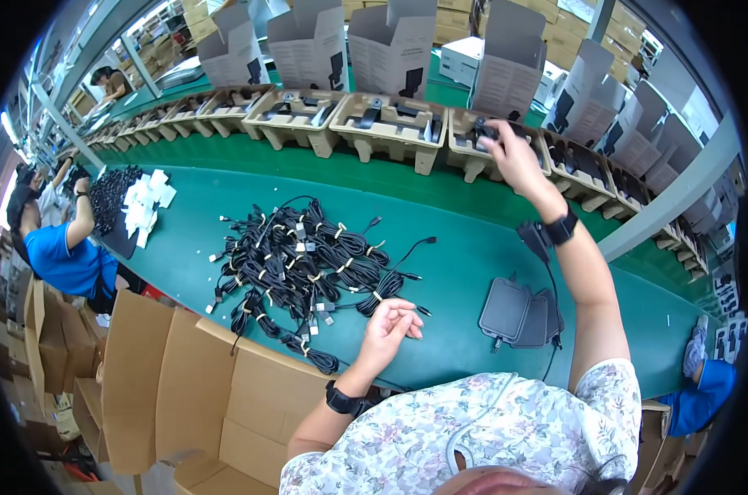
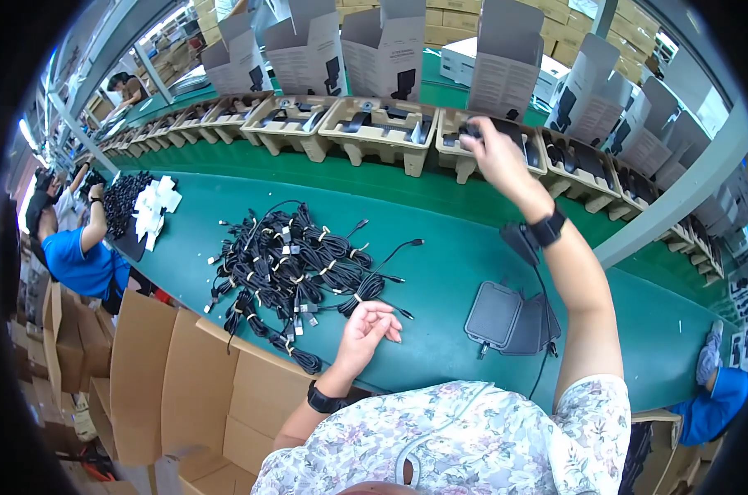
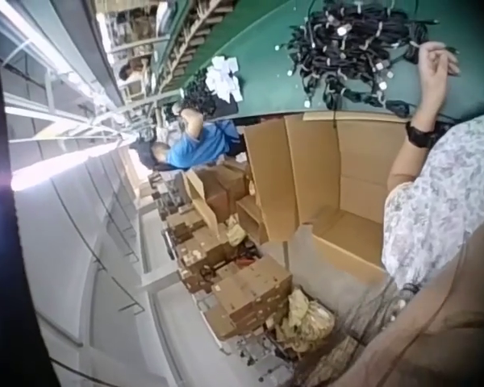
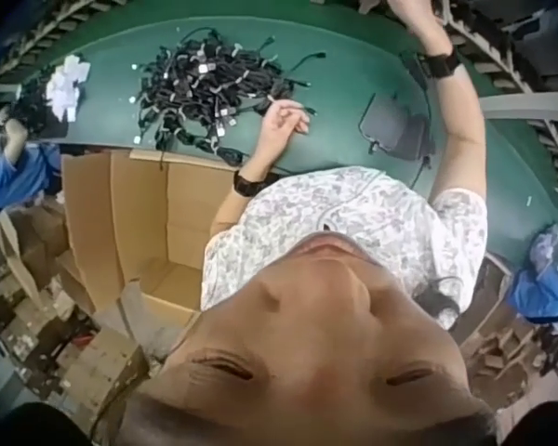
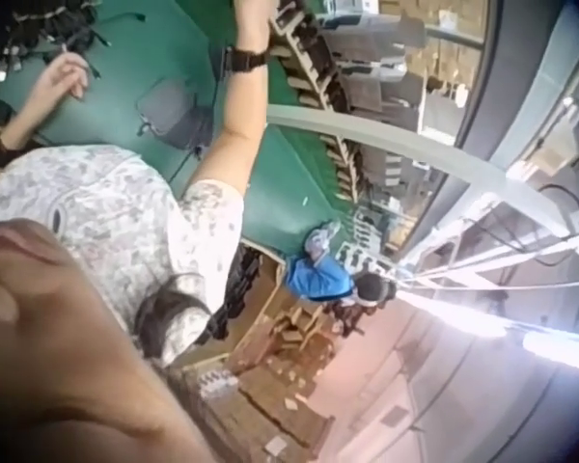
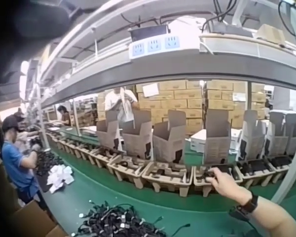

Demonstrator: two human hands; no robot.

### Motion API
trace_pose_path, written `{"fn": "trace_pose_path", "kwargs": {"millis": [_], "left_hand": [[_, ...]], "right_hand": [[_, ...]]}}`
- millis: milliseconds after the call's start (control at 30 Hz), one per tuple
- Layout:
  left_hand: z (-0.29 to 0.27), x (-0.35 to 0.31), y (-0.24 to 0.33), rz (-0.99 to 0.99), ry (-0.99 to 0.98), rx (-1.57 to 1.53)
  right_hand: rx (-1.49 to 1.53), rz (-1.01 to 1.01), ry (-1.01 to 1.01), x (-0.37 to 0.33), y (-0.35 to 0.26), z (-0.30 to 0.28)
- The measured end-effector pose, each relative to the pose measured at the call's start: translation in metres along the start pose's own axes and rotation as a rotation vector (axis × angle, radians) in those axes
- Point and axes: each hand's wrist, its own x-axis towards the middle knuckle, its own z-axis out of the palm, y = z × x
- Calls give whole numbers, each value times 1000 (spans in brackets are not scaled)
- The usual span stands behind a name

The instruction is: The person picks up a bundle of cables from a box and places them on the table, then fits a base, a cable, and a microphone into a tray. After repeating this process to fill several trays, the person closes a cardboard box and places it on the floor.

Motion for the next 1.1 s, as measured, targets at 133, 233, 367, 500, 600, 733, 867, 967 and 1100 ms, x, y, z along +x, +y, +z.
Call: {"fn": "trace_pose_path", "kwargs": {"millis": [133,233,367,500,600,733,867,967,1100], "left_hand": [[0,-2,2,-27,1,11],[-1,-5,1,-37,11,32],[-1,-6,4,-48,41,45],[1,0,1,-59,44,49],[3,3,2,-53,42,53],[1,1,3,-48,42,60],[1,2,-1,-49,55,75],[-3,3,0,-80,46,104],[-1,2,-1,-92,53,94]], "right_hand": [[-74,-37,35,57,30,9],[-229,-36,-158,89,35,22],[-288,24,-206,118,23,53],[-237,126,40,118,25,96],[-194,134,187,121,39,111],[-268,11,232,114,54,109],[-364,-97,142,108,53,84],[-92,59,54,107,52,72],[-163,18,-21,109,57,72]]}}
